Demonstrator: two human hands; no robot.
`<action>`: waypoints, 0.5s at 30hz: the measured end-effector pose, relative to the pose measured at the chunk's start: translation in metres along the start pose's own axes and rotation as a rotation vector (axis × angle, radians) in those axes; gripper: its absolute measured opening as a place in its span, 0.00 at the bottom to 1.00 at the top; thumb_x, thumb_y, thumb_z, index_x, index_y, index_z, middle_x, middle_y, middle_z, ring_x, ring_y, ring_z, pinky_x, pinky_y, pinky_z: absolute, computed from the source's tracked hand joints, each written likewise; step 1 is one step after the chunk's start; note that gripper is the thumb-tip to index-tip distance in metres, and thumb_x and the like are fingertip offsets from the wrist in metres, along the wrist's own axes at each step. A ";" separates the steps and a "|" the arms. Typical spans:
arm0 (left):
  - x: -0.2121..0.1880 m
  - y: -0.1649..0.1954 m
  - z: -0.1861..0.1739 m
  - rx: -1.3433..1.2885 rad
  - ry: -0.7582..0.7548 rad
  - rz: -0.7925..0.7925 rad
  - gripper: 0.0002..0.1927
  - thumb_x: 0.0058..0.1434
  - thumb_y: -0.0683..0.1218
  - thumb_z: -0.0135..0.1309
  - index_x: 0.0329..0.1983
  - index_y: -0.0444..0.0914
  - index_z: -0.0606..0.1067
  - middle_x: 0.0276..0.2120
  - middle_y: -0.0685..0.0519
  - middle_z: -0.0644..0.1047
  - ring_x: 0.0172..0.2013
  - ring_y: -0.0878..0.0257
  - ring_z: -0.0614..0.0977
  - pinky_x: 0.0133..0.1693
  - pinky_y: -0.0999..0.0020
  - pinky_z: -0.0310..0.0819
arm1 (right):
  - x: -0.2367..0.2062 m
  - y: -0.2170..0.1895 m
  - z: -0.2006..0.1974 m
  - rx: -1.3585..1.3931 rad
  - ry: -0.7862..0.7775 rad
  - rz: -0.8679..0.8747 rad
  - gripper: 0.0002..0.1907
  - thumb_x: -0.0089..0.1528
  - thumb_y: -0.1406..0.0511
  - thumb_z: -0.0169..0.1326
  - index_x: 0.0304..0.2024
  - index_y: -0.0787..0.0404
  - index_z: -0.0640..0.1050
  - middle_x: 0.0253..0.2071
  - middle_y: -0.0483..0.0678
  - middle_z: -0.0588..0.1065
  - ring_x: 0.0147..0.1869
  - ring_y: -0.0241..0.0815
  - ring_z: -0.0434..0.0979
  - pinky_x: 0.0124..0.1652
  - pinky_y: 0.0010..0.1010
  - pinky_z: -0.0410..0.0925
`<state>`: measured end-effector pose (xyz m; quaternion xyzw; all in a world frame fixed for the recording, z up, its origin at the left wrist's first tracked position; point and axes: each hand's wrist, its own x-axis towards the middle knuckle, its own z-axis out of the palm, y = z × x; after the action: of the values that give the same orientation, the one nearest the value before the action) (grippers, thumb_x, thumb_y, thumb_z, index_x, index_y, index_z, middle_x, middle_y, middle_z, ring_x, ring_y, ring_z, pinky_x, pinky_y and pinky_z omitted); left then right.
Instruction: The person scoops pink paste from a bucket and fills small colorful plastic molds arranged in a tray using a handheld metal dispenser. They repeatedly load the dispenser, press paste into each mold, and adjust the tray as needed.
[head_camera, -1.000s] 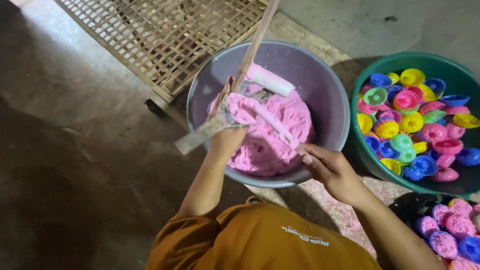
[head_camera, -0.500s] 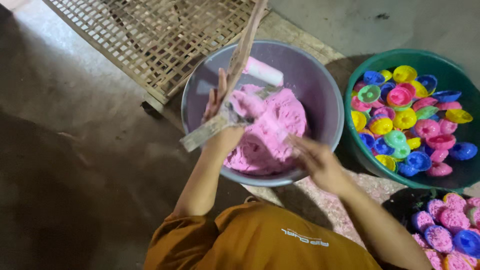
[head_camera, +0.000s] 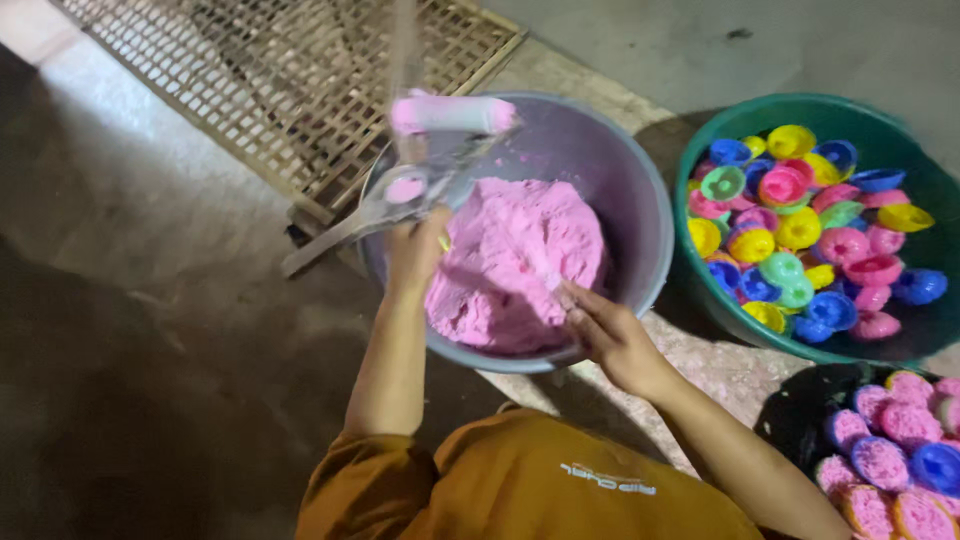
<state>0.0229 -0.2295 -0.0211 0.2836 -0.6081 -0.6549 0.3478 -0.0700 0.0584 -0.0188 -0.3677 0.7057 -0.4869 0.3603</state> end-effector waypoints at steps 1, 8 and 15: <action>-0.004 -0.006 0.004 -0.149 -0.018 0.029 0.06 0.60 0.40 0.55 0.39 0.33 0.75 0.28 0.48 0.73 0.26 0.57 0.74 0.28 0.62 0.68 | 0.000 -0.001 -0.007 0.041 -0.013 0.085 0.29 0.69 0.68 0.46 0.74 0.56 0.64 0.37 0.49 0.73 0.35 0.41 0.71 0.37 0.34 0.69; -0.122 -0.038 0.090 -0.893 -1.048 -0.497 0.08 0.59 0.41 0.56 0.34 0.28 0.75 0.34 0.45 0.77 0.34 0.56 0.79 0.36 0.66 0.74 | -0.027 -0.026 -0.059 0.433 0.268 -0.631 0.47 0.68 0.49 0.48 0.80 0.54 0.41 0.75 0.66 0.58 0.73 0.56 0.70 0.68 0.42 0.65; -0.217 -0.012 0.192 -0.202 -1.466 -0.113 0.23 0.57 0.49 0.60 0.53 0.36 0.71 0.43 0.45 0.77 0.46 0.51 0.81 0.49 0.57 0.77 | -0.202 -0.034 -0.120 0.598 0.406 -0.657 0.49 0.65 0.48 0.56 0.81 0.57 0.52 0.79 0.62 0.60 0.56 0.66 0.78 0.49 0.54 0.76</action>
<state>-0.0011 0.0592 -0.0253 -0.2289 -0.6057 -0.7457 -0.1572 -0.0737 0.2757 0.0764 -0.3489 0.4377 -0.8180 0.1325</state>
